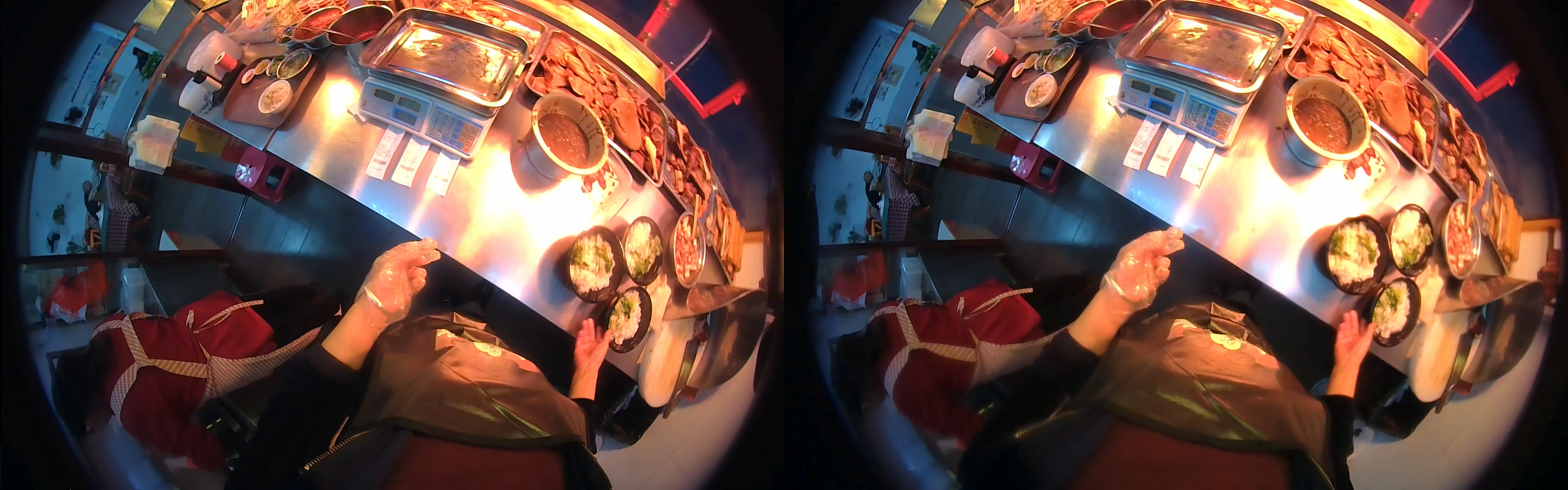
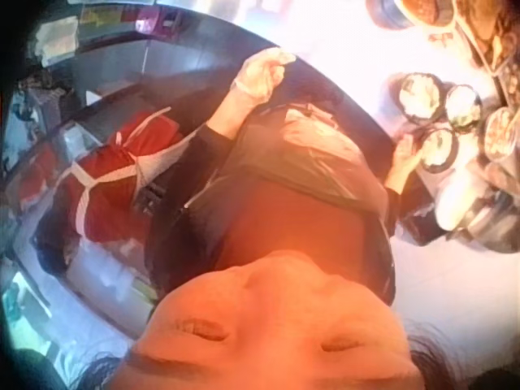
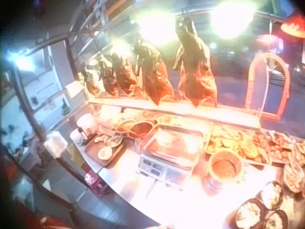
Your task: The person assembles rice bowls by placing rice and vegetables in bowls, adding fried items, and topping with sliced roasted meat. They use a cleaver to slice meat on a cutting board and ladle sauce from a pot, then arrange the components in multiple bowls.
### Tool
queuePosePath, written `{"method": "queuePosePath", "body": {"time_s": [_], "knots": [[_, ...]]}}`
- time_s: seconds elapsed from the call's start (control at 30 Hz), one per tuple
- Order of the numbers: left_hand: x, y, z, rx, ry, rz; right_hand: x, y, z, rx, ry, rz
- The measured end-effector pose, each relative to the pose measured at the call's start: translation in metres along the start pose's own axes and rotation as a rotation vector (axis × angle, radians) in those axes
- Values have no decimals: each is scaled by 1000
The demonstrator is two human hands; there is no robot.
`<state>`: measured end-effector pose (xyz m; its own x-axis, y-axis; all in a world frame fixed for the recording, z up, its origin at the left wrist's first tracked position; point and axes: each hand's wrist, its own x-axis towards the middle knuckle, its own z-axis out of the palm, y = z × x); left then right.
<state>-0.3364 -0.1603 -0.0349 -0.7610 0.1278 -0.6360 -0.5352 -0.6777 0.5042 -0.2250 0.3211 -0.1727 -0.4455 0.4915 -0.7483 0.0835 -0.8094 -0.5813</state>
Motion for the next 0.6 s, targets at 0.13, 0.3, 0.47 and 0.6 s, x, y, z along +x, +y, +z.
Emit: {"method": "queuePosePath", "body": {"time_s": [0.13, 0.3, 0.47, 0.6], "knots": [[19, -4, 32, -39, 58, 12, -38, 24, 55, -543, -444, 275], [27, 2, 24, -39, 71, 168, -47, 73, 148, -1430, -738, 264], [35, 40, -30, -200, 180, 164, -65, 127, 256, -1842, -1206, -387], [60, 97, -71, -292, 161, 87, -90, 188, 335, -1853, -1241, -476]]}}
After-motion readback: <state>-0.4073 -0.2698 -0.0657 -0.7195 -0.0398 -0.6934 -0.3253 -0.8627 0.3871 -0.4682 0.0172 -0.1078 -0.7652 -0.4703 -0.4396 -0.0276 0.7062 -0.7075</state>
